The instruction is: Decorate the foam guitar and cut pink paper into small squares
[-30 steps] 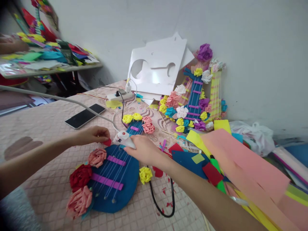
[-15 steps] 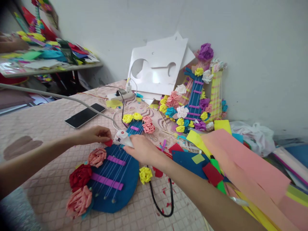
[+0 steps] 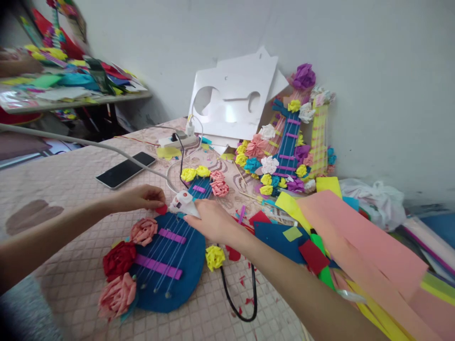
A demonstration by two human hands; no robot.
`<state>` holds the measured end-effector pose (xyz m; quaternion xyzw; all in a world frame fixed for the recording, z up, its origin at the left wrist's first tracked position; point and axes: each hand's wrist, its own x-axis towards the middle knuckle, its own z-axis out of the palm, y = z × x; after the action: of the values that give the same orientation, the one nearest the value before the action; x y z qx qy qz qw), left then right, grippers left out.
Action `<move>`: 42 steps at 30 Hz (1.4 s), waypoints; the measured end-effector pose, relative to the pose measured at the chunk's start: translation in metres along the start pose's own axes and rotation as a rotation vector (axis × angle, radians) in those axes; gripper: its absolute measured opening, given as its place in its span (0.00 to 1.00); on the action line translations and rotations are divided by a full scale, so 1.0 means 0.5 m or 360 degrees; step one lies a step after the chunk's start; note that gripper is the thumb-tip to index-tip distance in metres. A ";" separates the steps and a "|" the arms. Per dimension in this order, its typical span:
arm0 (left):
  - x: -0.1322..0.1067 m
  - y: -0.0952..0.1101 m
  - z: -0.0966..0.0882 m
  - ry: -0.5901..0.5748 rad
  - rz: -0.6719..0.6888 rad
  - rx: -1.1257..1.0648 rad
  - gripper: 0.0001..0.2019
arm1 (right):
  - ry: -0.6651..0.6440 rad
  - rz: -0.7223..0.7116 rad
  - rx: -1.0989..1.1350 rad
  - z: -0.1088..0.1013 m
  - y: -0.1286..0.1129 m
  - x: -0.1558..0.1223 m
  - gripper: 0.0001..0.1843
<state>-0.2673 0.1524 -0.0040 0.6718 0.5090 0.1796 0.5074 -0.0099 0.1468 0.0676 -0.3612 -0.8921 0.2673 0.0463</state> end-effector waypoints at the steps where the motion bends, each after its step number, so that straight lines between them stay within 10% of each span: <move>1: 0.001 -0.001 0.000 0.0002 0.0001 -0.0010 0.13 | 0.0004 0.0005 -0.0007 0.001 0.001 0.001 0.09; 42: 0.024 0.003 0.040 0.0231 -0.0036 0.0305 0.15 | 0.0184 0.0075 0.0620 -0.031 0.010 -0.121 0.17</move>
<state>-0.2465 0.1531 -0.0144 0.6966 0.5668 0.1726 0.4046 0.0418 0.1161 0.0848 -0.3810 -0.8107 0.4148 0.1602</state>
